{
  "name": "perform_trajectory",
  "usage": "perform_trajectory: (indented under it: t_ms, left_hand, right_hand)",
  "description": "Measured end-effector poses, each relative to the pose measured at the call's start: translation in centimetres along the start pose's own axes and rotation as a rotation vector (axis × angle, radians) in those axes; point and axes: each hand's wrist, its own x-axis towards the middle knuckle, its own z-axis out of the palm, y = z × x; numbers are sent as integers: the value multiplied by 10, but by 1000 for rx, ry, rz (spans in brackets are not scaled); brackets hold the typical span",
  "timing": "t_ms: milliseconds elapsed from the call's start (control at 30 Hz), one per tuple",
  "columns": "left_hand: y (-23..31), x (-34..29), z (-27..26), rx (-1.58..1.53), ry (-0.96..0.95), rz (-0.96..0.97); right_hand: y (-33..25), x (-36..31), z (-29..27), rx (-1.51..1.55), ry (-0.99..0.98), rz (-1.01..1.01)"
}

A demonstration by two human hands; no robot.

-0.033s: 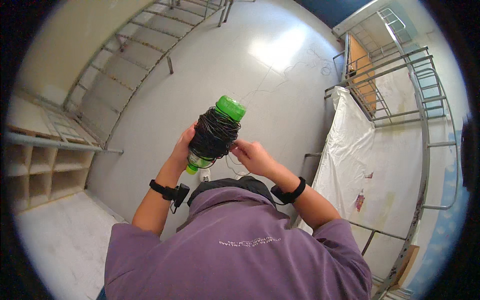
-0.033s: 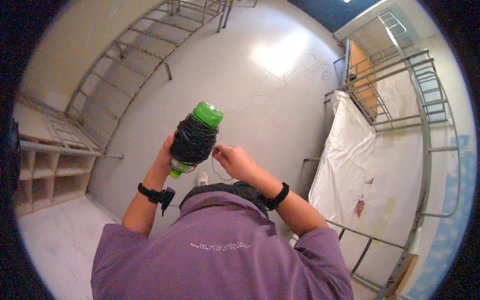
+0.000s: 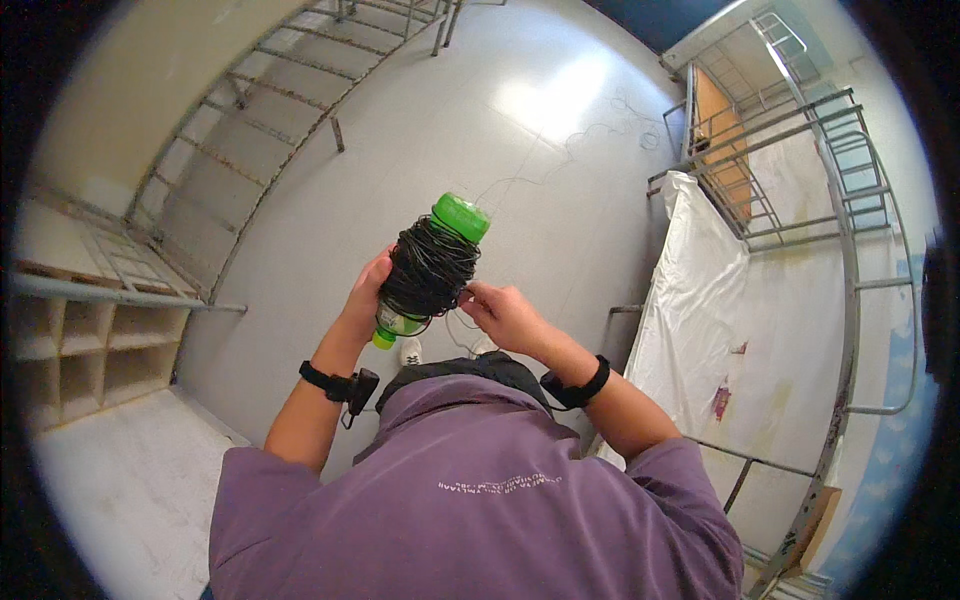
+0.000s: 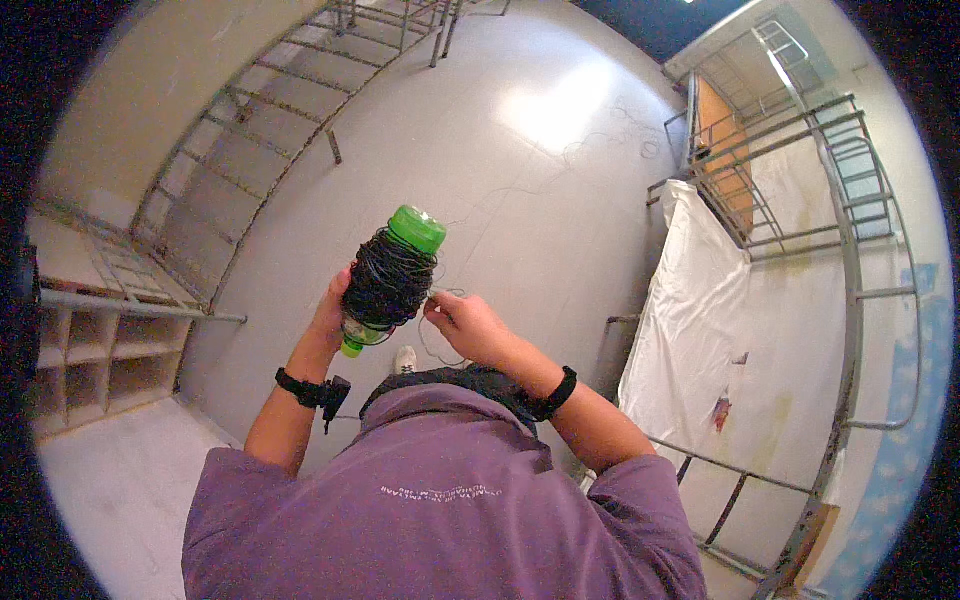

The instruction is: The person winds a length of black wire around a red soda can and then a green plastic bottle.

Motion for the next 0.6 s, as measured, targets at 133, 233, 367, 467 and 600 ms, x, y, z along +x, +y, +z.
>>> perform_trajectory:
  t_ms: [133,233,367,467,600]
  left_hand:
    - [8,22,-1,135,58,14]
    - [5,36,-7,268,211,112]
    - [33,67,-9,248,198,54]
    - [37,95,-7,558,149,-95]
    - [42,134,51,787,-212,-230]
  right_hand:
    - [1,-5,-15,-29,-27,31]
    - [8,-12,-33,111,-132,60]
    - [25,-21,-67,-140,-69,-222]
    - [28,0,-105,-351,78,-414]
    - [31,24,-149,-470,125,-638]
